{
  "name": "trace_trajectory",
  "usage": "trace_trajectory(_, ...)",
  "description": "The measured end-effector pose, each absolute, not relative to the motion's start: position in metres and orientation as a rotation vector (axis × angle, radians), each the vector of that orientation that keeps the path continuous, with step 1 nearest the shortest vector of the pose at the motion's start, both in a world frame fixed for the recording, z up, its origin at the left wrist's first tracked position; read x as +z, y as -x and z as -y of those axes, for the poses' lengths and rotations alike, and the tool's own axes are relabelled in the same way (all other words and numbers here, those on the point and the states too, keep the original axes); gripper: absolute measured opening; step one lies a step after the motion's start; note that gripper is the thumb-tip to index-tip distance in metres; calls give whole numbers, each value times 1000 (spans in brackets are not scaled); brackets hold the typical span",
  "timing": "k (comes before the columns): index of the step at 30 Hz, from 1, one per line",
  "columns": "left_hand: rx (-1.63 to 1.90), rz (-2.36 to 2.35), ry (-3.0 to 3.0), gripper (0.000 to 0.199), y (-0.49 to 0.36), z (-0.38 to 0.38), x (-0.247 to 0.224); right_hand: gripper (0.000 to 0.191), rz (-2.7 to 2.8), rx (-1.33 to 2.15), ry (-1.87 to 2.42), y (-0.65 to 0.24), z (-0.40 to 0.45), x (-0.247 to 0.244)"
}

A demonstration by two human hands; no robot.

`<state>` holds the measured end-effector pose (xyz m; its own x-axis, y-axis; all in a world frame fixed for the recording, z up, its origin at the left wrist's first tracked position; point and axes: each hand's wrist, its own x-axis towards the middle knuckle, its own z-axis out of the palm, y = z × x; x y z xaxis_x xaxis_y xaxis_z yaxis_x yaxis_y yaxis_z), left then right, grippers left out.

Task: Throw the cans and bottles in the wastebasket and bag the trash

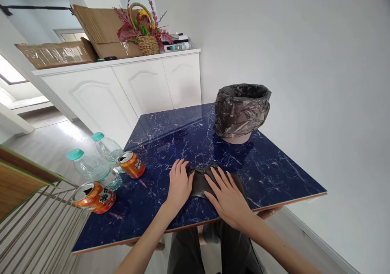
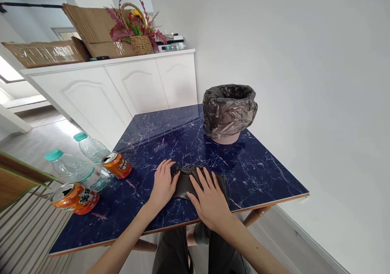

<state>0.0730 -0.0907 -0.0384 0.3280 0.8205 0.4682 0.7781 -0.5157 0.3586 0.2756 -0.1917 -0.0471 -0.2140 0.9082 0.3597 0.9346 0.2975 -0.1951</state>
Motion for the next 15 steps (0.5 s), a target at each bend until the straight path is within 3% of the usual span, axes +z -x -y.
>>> trace_trajectory(10,1026,-1489,-2390,36,-61,89,-38,58,2110,-117,1678,-266,204,-40)
trace_trajectory(15,1100,-1501,-2293,37,-60,98,-31,36,2137,-161,1586,-248,237,-23)
